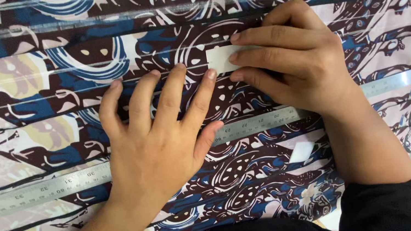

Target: The person measures a large piece of patterned fabric laid on a table using a metal ruler and a white chalk marker. They repeatedly align the ruler and draw straight lines across the fabric surface.

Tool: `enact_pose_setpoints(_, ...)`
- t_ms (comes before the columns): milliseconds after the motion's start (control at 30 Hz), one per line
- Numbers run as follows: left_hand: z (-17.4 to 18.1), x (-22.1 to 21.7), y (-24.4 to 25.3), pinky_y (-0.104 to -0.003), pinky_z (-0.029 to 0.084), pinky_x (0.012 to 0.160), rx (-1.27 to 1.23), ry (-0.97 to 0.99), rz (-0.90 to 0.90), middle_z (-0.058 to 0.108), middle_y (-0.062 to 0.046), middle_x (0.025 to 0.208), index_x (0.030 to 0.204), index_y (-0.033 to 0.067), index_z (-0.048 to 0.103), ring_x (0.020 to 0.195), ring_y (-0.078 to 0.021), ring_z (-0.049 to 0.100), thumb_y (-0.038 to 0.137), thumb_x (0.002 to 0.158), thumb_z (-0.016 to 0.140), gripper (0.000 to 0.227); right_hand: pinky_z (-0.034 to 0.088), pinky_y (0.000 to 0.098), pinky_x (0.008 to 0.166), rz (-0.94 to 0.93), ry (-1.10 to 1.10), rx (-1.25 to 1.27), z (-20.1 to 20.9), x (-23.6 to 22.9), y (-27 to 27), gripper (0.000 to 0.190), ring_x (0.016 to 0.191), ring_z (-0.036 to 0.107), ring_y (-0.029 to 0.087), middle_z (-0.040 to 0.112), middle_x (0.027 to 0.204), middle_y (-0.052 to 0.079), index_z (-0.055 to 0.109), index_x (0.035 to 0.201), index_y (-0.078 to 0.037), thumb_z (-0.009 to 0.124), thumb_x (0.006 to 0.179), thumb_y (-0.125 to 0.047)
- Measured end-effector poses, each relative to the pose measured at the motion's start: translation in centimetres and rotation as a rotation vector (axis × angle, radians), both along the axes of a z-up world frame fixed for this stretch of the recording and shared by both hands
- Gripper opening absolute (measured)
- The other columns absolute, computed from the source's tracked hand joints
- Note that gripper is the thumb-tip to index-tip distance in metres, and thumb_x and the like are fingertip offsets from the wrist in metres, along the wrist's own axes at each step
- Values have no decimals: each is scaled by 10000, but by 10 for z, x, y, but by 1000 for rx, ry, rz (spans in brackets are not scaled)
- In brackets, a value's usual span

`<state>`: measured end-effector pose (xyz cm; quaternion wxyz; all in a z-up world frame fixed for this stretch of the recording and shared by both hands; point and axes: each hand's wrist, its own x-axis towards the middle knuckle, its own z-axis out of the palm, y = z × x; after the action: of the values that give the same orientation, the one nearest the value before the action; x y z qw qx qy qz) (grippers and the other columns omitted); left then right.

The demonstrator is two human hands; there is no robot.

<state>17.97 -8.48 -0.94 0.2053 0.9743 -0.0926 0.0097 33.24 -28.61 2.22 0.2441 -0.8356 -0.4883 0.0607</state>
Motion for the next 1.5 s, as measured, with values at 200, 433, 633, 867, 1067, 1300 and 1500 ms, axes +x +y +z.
enact_pose_setpoints(200, 0, 0, -2, -619, 303, 1139, -7, 1, 14, 526, -88, 1451, 1529, 229, 610, 1330, -312, 455, 530, 1070, 633, 549, 530, 337, 802, 19, -46, -28, 3, 0, 1, 273, 986, 613, 273, 739, 1117, 77, 797, 1001, -66, 950, 784, -129)
enact_pose_setpoints(433, -1, -1, -3, -626, 303, 1138, 0, -3, 12, 529, -92, 1452, 1511, 228, 630, 1331, -315, 457, 530, 1078, 627, 528, 524, 334, 821, 16, -67, -36, 5, -1, 1, 221, 990, 635, 255, 741, 1059, 62, 804, 986, -77, 928, 805, -99)
enact_pose_setpoints(633, -2, -1, -4, -627, 295, 1142, 4, 1, 13, 529, -88, 1457, 1513, 239, 631, 1337, -318, 445, 539, 1085, 620, 523, 506, 338, 811, 14, -46, -36, 7, 0, 3, 191, 958, 640, 248, 747, 1032, 52, 805, 969, -76, 897, 803, -84)
enact_pose_setpoints(867, -3, -3, -4, -631, 287, 1140, -7, 18, 9, 531, -87, 1458, 1510, 241, 632, 1340, -320, 438, 547, 1085, 622, 525, 507, 343, 790, 13, -63, -34, 6, 0, 5, 168, 922, 646, 241, 753, 1008, 58, 812, 942, -66, 900, 799, -77)
enact_pose_setpoints(1067, -3, -1, -4, -632, 291, 1130, -9, 16, 14, 537, -85, 1456, 1500, 242, 638, 1327, -320, 444, 543, 1072, 630, 523, 507, 346, 789, 22, -81, -40, 7, 0, 4, 170, 923, 639, 260, 750, 1016, 62, 813, 943, -69, 899, 796, -76)
enact_pose_setpoints(1300, -2, 0, -4, -622, 291, 1127, 15, 11, 19, 551, -79, 1457, 1504, 254, 643, 1319, -315, 455, 544, 1072, 640, 521, 483, 354, 747, 21, -199, -111, 16, -9, 6, 172, 862, 607, 239, 723, 959, 18, 818, 933, -68, 911, 789, -78)
enact_pose_setpoints(1500, 2, 4, -5, -621, 285, 1131, 22, 11, 21, 562, -87, 1444, 1484, 259, 656, 1300, -335, 458, 530, 1057, 629, 507, 523, 376, 804, 53, -264, -151, 25, -19, 5, 233, 965, 657, 254, 687, 1040, 71, 767, 994, -35, 821, 783, -118)
